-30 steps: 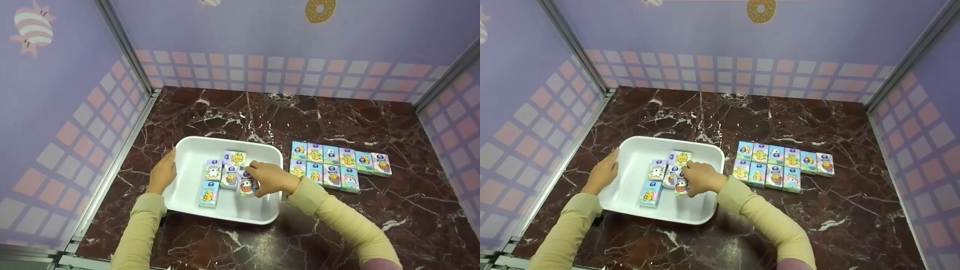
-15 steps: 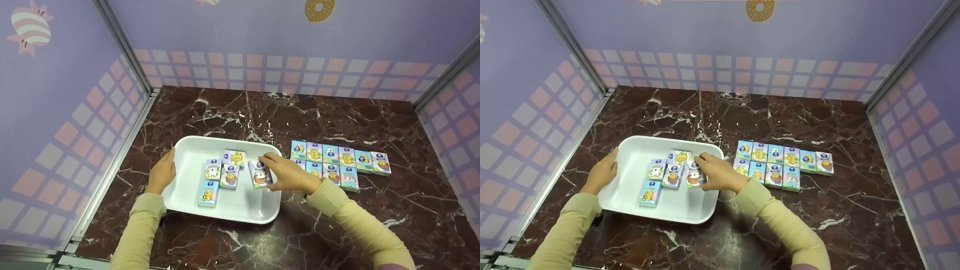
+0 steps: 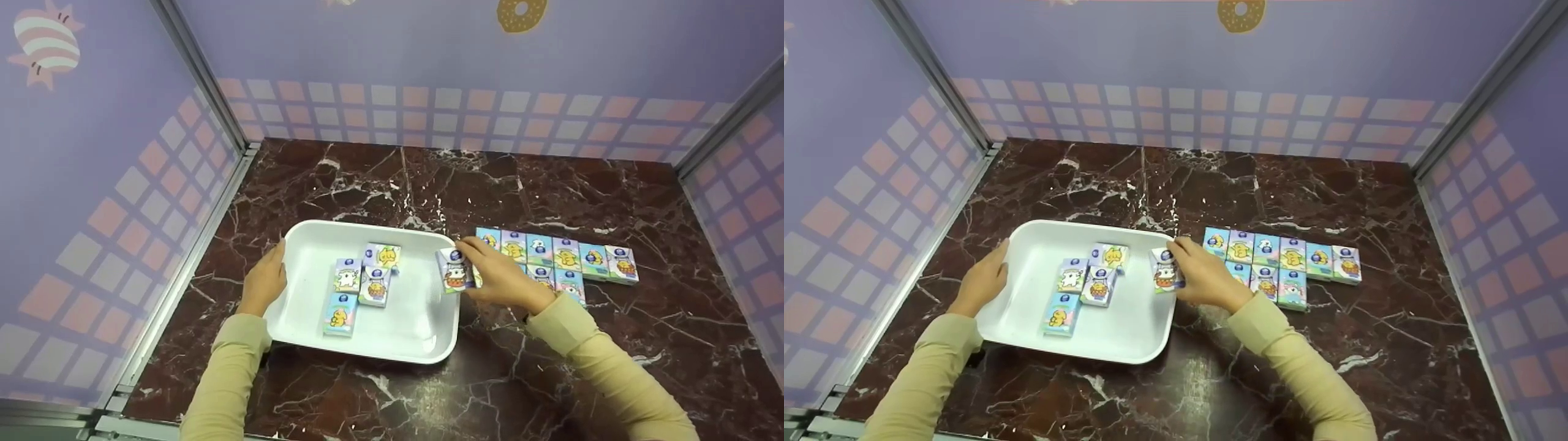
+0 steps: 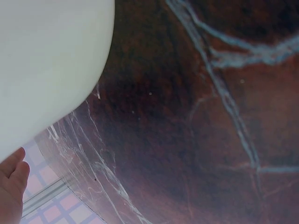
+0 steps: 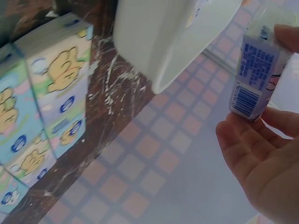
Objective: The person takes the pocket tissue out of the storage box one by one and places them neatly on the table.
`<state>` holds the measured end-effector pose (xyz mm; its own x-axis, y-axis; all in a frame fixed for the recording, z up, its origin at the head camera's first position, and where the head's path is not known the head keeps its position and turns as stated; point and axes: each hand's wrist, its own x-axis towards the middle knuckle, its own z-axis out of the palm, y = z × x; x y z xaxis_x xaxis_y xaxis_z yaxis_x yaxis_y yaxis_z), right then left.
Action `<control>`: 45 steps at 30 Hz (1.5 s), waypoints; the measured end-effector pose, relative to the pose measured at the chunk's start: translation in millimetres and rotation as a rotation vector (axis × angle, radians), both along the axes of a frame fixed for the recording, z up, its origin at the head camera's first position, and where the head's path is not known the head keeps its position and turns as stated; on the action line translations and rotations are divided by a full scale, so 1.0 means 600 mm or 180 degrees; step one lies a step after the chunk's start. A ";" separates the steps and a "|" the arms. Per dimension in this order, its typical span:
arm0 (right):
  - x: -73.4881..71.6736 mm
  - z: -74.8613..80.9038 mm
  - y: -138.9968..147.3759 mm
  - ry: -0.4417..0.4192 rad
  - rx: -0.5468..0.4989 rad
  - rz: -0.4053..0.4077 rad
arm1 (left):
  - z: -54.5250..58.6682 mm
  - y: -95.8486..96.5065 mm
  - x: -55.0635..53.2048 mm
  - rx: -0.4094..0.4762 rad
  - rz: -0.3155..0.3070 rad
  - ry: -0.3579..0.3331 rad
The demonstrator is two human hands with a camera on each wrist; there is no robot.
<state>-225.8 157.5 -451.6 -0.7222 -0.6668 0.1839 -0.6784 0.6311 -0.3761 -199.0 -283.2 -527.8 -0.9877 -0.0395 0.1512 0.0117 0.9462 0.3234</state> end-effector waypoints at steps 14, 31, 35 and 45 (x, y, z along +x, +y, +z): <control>-0.010 -0.024 0.066 0.0111 -0.0109 -0.0276 | 0.000 0.001 0.001 -0.0008 0.0011 -0.0034; -0.014 -0.054 0.165 -0.0319 -0.0148 -0.0783 | -0.002 0.000 0.000 -0.0005 0.0024 -0.0036; -0.013 -0.061 0.185 -0.0390 -0.0188 -0.0868 | -0.002 0.001 0.000 0.0002 0.0026 -0.0034; -0.012 -0.072 0.228 -0.0589 -0.0270 -0.1149 | 0.002 0.001 0.001 0.0000 0.0008 -0.0025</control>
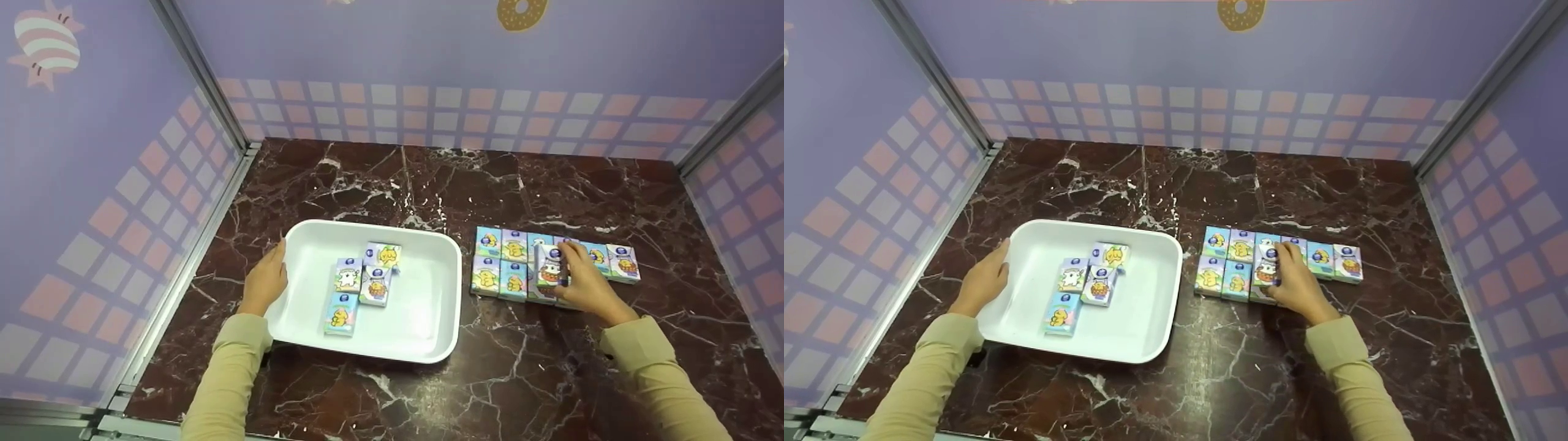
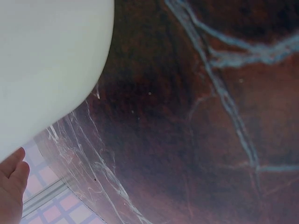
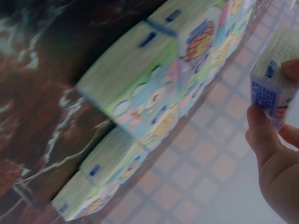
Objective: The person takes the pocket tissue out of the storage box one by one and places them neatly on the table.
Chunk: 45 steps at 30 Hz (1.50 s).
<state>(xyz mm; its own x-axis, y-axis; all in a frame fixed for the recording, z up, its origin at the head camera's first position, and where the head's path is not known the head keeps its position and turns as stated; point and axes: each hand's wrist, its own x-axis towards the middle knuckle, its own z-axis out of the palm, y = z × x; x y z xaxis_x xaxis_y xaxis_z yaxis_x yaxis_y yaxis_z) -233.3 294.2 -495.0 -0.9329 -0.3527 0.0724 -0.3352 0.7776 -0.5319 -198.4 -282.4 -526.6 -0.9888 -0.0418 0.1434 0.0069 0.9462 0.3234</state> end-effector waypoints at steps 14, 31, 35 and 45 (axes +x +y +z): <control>-0.004 -0.014 0.063 0.0004 0.0032 -0.0216 | -0.001 -0.001 -0.002 0.0013 0.0026 -0.0045; 0.010 -0.037 0.124 0.0067 0.0172 -0.0321 | 0.000 0.000 0.000 -0.0034 -0.0002 -0.0017; 0.012 -0.046 0.132 0.0163 0.0177 -0.0285 | 0.000 0.000 -0.001 -0.0022 0.0024 -0.0056; 0.016 -0.060 0.142 0.0229 0.0140 -0.0199 | 0.002 0.000 0.000 0.0018 0.0064 -0.0129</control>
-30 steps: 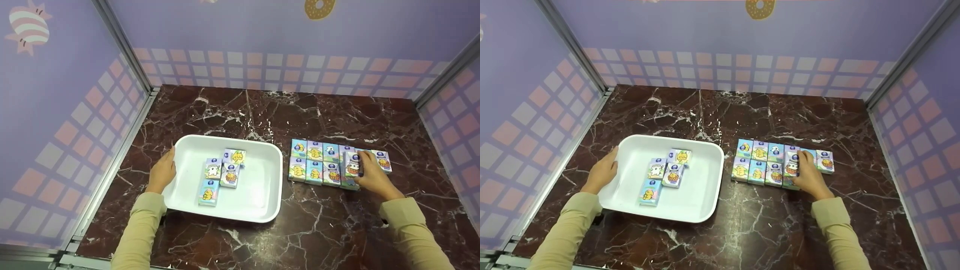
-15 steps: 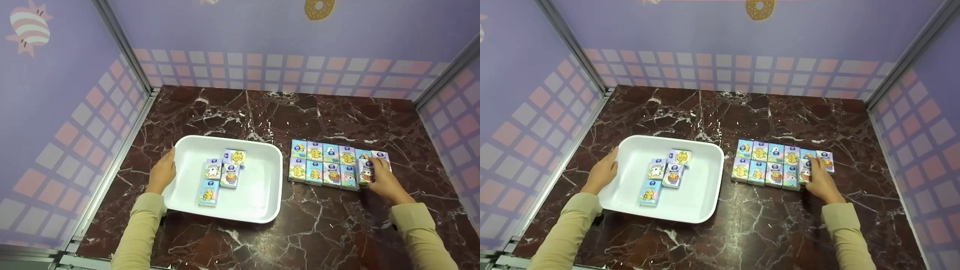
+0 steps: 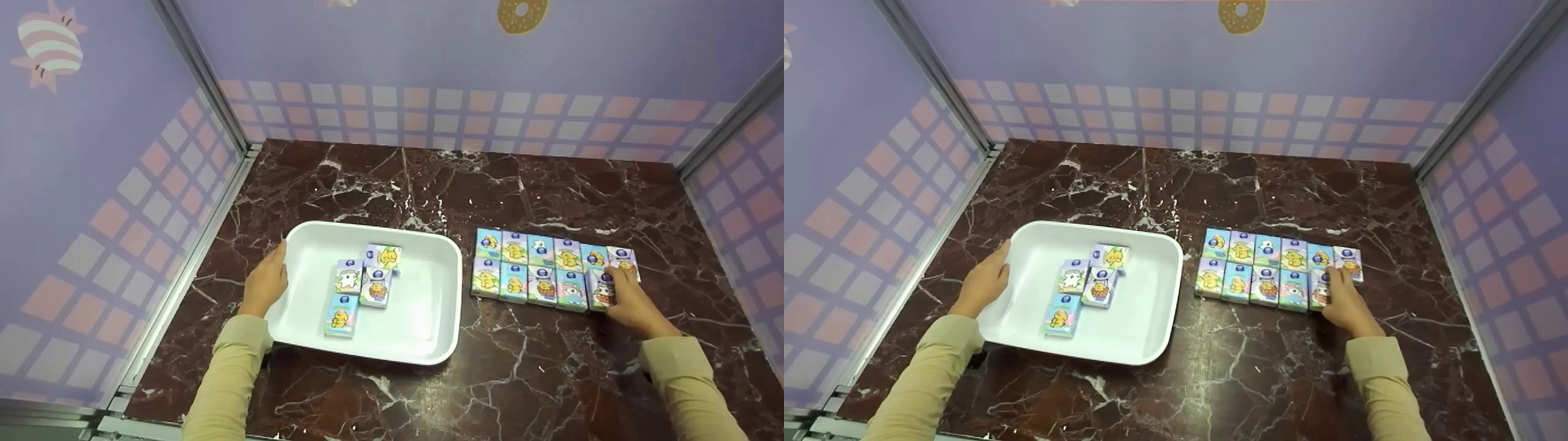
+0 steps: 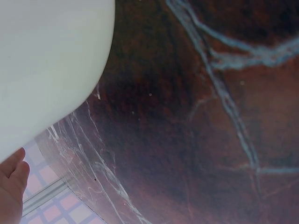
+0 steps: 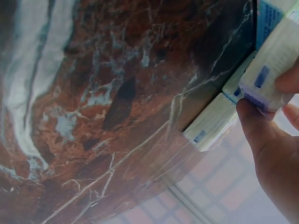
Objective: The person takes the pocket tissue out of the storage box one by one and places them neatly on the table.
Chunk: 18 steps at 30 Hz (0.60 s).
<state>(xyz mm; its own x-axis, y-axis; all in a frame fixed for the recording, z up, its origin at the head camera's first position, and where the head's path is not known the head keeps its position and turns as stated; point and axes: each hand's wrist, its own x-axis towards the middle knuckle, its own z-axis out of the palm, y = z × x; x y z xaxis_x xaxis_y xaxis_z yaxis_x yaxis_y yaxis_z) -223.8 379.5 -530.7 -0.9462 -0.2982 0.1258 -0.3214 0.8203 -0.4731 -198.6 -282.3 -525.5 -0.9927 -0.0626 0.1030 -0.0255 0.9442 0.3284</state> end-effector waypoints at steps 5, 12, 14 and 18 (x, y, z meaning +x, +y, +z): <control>0.001 -0.002 0.002 -0.0059 0.0019 0.0012 | -0.001 -0.001 0.000 -0.0002 -0.0015 0.0013; 0.003 -0.004 0.001 -0.0207 0.0030 0.0040 | -0.002 -0.001 -0.001 0.0026 -0.0013 -0.0084; 0.003 -0.004 0.001 -0.0283 0.0021 0.0053 | -0.002 -0.001 -0.001 0.0033 -0.0007 -0.0082; 0.002 0.000 0.000 -0.0588 0.0004 0.0030 | -0.002 -0.001 0.000 0.0040 -0.0022 -0.0017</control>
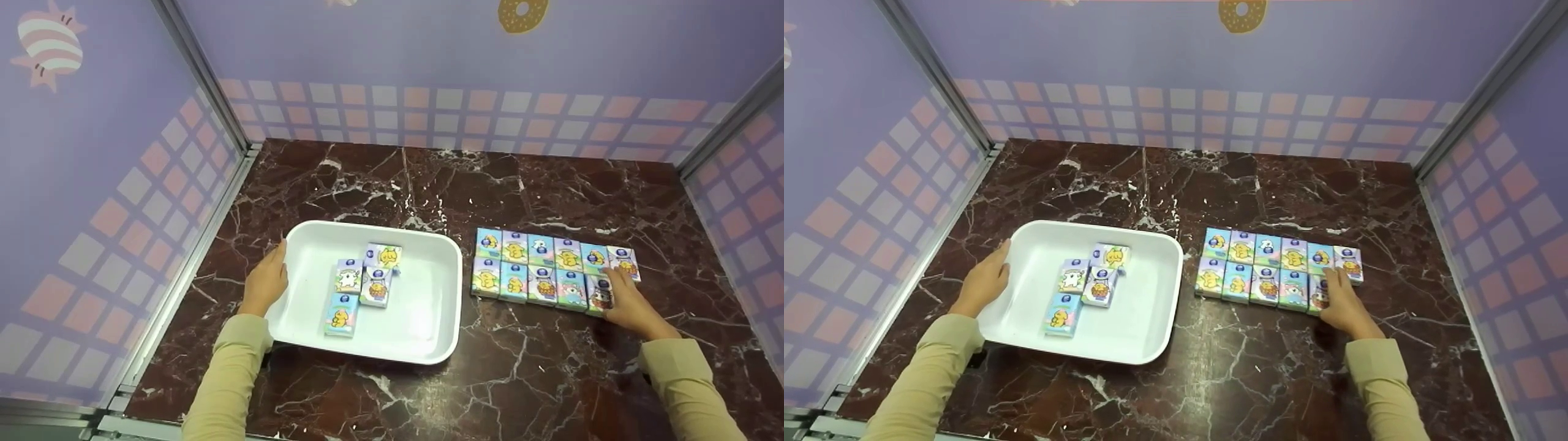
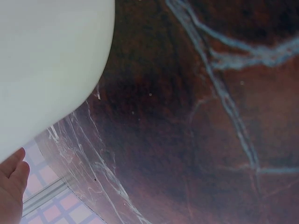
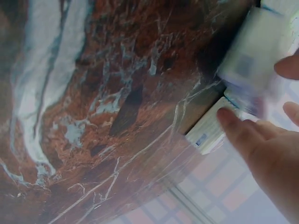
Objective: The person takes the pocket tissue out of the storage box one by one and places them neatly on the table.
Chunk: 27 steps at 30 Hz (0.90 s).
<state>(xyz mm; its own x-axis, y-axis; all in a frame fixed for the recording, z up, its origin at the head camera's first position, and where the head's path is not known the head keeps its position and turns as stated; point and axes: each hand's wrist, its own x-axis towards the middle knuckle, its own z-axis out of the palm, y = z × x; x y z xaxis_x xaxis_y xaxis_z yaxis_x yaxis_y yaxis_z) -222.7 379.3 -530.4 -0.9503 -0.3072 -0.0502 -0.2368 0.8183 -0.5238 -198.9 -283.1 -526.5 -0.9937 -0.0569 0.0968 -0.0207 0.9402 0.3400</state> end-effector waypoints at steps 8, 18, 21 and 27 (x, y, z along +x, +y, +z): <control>-0.002 0.007 -0.006 -0.0127 0.0004 -0.0008 | 0.000 0.000 0.002 -0.0012 -0.0057 0.0142; -0.004 0.013 -0.010 -0.0205 -0.0021 -0.0034 | 0.002 0.001 0.002 -0.0015 -0.0030 0.0122; -0.005 0.014 -0.011 -0.0227 -0.0011 -0.0044 | 0.003 0.001 0.002 -0.0038 -0.0044 0.0123; -0.012 0.023 -0.032 -0.0128 0.0036 -0.0038 | 0.002 0.000 0.002 -0.0028 -0.0033 0.0109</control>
